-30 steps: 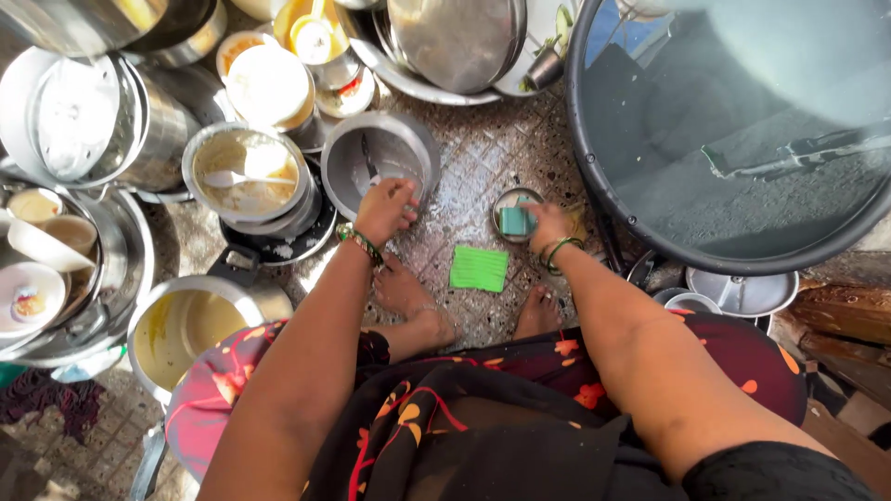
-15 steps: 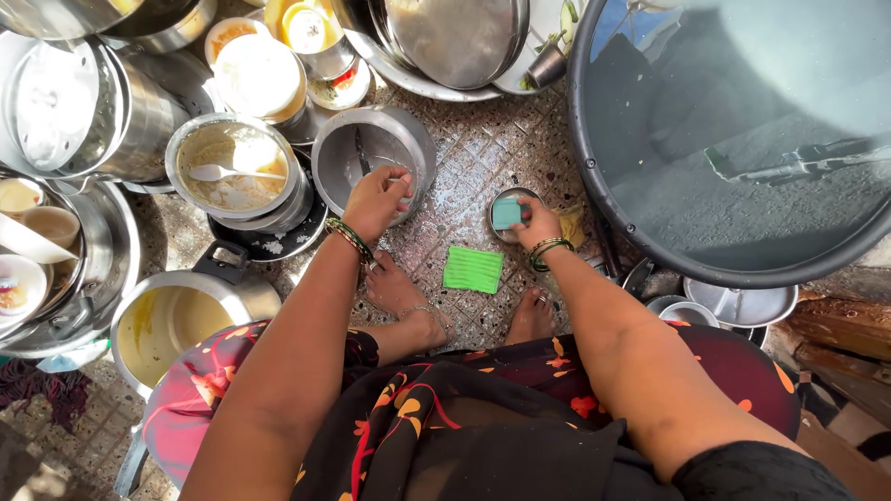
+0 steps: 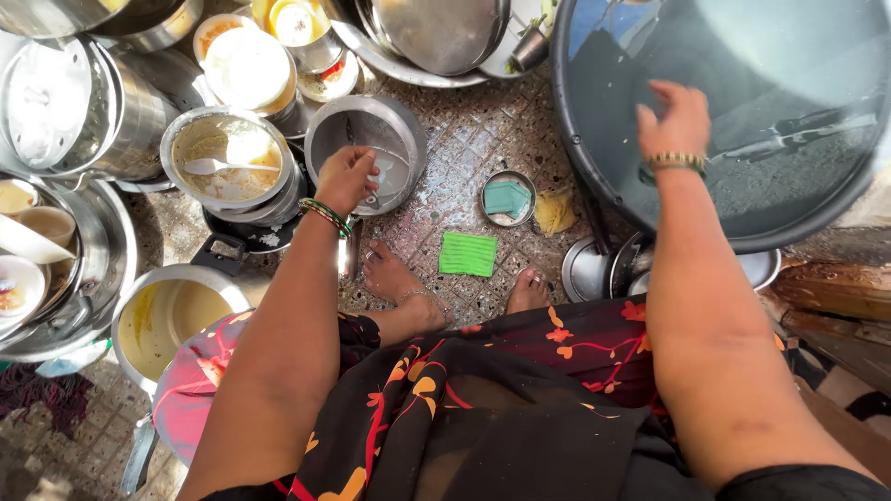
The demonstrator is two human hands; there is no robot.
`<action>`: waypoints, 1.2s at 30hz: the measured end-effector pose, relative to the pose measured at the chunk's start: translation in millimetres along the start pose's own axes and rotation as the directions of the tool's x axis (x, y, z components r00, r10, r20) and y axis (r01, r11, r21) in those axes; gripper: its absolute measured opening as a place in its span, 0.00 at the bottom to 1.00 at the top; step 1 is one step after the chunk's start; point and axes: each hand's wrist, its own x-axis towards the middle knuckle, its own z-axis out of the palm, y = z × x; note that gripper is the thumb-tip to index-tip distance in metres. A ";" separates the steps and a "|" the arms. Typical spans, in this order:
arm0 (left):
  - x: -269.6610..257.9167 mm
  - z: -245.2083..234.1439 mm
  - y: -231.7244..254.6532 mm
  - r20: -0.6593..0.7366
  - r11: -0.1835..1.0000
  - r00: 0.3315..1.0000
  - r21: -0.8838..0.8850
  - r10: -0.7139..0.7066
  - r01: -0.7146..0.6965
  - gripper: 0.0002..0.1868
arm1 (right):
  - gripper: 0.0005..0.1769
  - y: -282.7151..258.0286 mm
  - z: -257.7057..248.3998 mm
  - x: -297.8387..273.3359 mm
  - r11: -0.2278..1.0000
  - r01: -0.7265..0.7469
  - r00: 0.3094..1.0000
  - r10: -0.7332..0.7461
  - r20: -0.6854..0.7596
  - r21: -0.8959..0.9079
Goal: Washing a metal pressure cooker pot using a sponge and dish soap.
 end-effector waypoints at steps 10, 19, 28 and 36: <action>56.1 216.0 -39.5 0.558 0.967 0.805 -0.016 -0.201 0.253 0.23 | 0.12 6.5 26.4 -41.5 0.058 -0.856 0.499 0.356 0.790 0.514; 171.0 323.6 -142.7 0.725 0.095 0.479 0.503 0.494 -0.859 0.18 | 0.17 15.1 -6.9 -14.8 0.948 -0.293 0.759 0.148 0.635 0.129; 70.1 267.7 -59.4 0.471 0.961 0.837 0.131 -0.277 0.244 0.17 | 0.20 36.7 17.8 -35.8 -0.149 -0.850 0.470 0.219 0.855 0.506; 79.2 255.8 -55.6 0.493 0.935 0.853 0.193 0.171 -0.299 0.24 | 0.11 -70.9 55.6 -46.3 0.989 0.146 0.585 -0.099 0.805 0.015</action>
